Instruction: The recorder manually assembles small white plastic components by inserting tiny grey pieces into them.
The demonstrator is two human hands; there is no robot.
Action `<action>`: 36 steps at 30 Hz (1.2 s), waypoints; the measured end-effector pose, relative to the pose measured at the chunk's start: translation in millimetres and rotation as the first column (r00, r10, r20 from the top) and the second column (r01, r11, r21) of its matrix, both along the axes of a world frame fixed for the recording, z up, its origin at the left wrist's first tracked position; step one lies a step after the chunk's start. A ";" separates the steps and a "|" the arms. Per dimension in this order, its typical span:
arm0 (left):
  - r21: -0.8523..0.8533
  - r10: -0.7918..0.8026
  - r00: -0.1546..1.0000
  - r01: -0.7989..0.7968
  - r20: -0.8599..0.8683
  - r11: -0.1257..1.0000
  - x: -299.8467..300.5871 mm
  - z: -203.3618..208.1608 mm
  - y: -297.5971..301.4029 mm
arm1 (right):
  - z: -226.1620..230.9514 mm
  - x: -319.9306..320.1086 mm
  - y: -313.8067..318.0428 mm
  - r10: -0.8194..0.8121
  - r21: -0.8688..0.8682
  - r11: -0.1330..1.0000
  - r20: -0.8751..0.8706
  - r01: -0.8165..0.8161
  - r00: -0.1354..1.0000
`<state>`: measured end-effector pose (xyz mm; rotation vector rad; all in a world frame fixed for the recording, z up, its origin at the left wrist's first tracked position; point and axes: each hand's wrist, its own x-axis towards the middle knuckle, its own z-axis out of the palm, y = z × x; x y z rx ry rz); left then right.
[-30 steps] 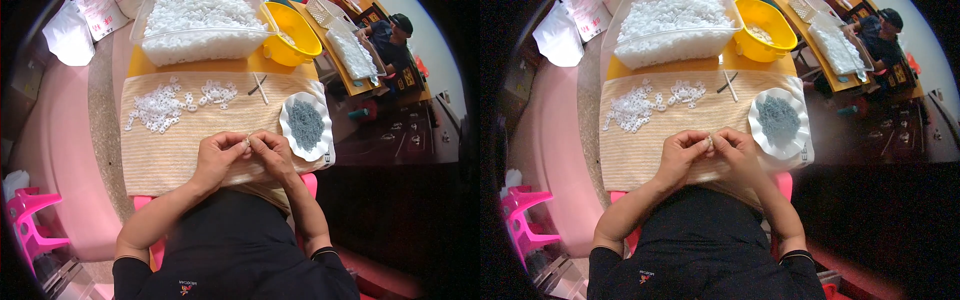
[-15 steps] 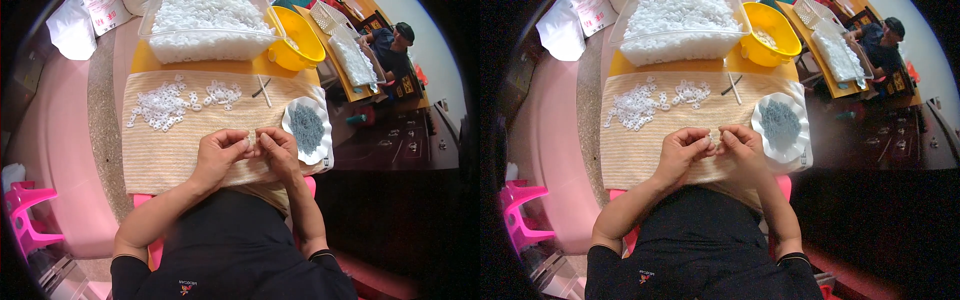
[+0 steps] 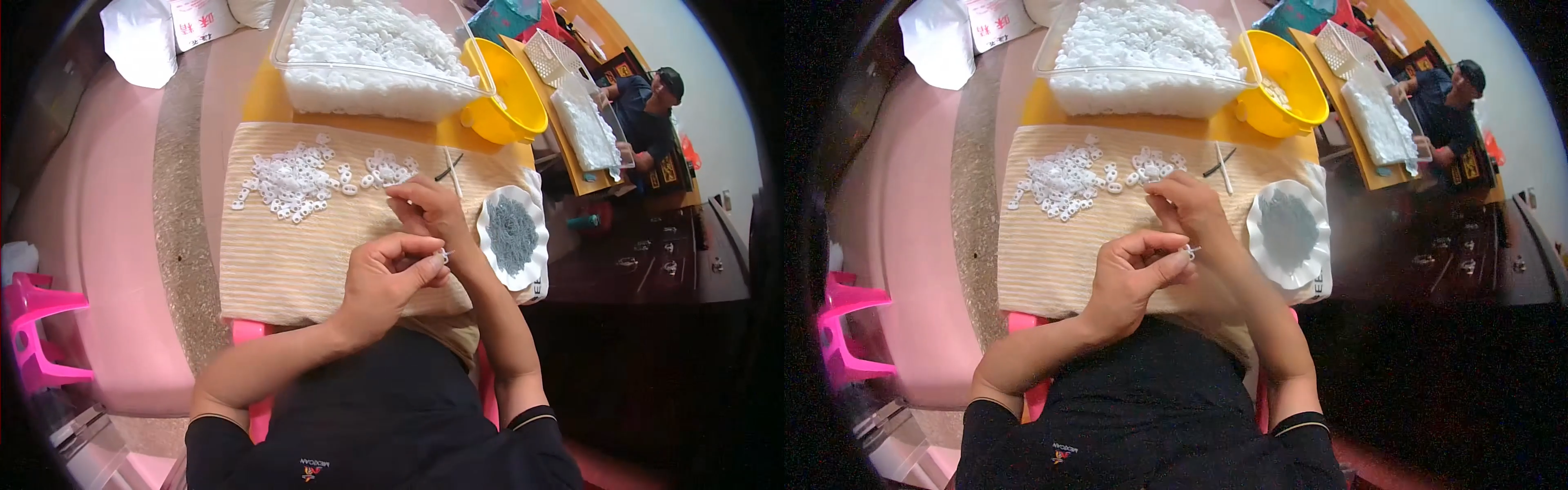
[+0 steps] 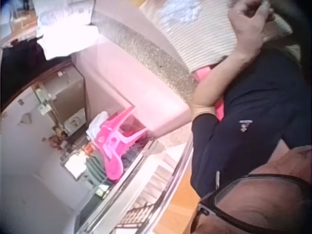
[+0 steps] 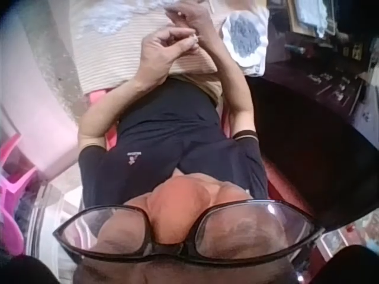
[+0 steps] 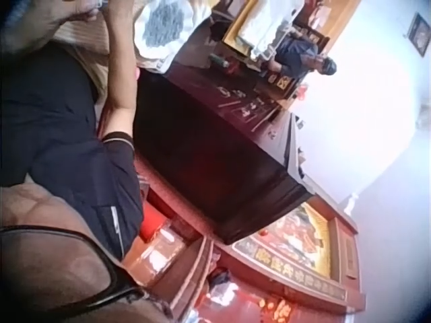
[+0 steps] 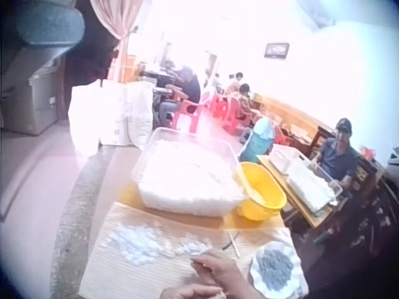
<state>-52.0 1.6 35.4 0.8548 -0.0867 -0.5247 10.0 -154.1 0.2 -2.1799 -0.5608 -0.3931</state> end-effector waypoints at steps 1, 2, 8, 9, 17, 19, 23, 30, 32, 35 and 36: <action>-0.019 0.000 1.000 0.000 -0.003 1.000 -0.3 1.9 -0.1 | 0.5 7.0 2.9 0.003 -0.002 1.000 0.002 -0.003 1.000; -0.037 0.006 1.000 -0.007 -0.010 0.999 -0.3 2.2 1.7 | 2.1 13.8 9.0 0.002 -0.144 0.990 0.027 0.001 1.000; -0.060 0.011 1.000 -0.012 -0.007 0.998 3.4 2.8 7.3 | 15.1 25.2 31.0 -0.090 -0.499 0.863 0.004 0.080 0.996; -0.060 0.011 1.000 -0.011 -0.003 0.998 4.0 2.9 8.0 | 15.7 28.0 32.8 -0.102 -0.570 0.820 -0.053 0.054 0.993; -0.077 0.019 1.000 -0.019 -0.008 0.997 4.5 3.9 7.5 | 13.0 29.3 31.1 -0.100 -0.593 0.805 -0.087 0.029 0.991; -0.076 0.017 1.000 -0.017 -0.010 0.997 3.5 4.4 6.3 | 15.2 24.4 30.9 -0.086 -0.608 0.793 -0.054 0.036 0.995; -0.049 0.000 1.000 0.000 0.008 0.999 1.5 0.8 3.6 | 9.2 16.2 26.0 -0.102 -0.603 0.795 -0.014 0.073 0.995; -0.042 0.011 1.000 -0.011 0.003 0.999 1.4 0.8 4.6 | 30.9 -12.8 1.8 0.001 -0.510 0.858 -0.122 -0.063 0.993; -0.026 0.016 1.000 -0.016 0.001 1.000 1.5 1.3 3.5 | 45.3 -19.7 -5.2 -0.065 -0.585 0.810 -0.160 -0.041 0.985; -0.011 0.025 1.000 -0.025 -0.007 1.000 2.8 -2.6 2.3 | 34.7 -19.2 -19.6 -0.050 -0.645 0.761 -0.155 -0.063 0.987; -0.011 0.030 0.999 -0.030 -0.013 0.999 2.8 -4.3 1.8 | 33.6 -19.1 -20.8 -0.053 -0.645 0.762 -0.154 -0.060 0.987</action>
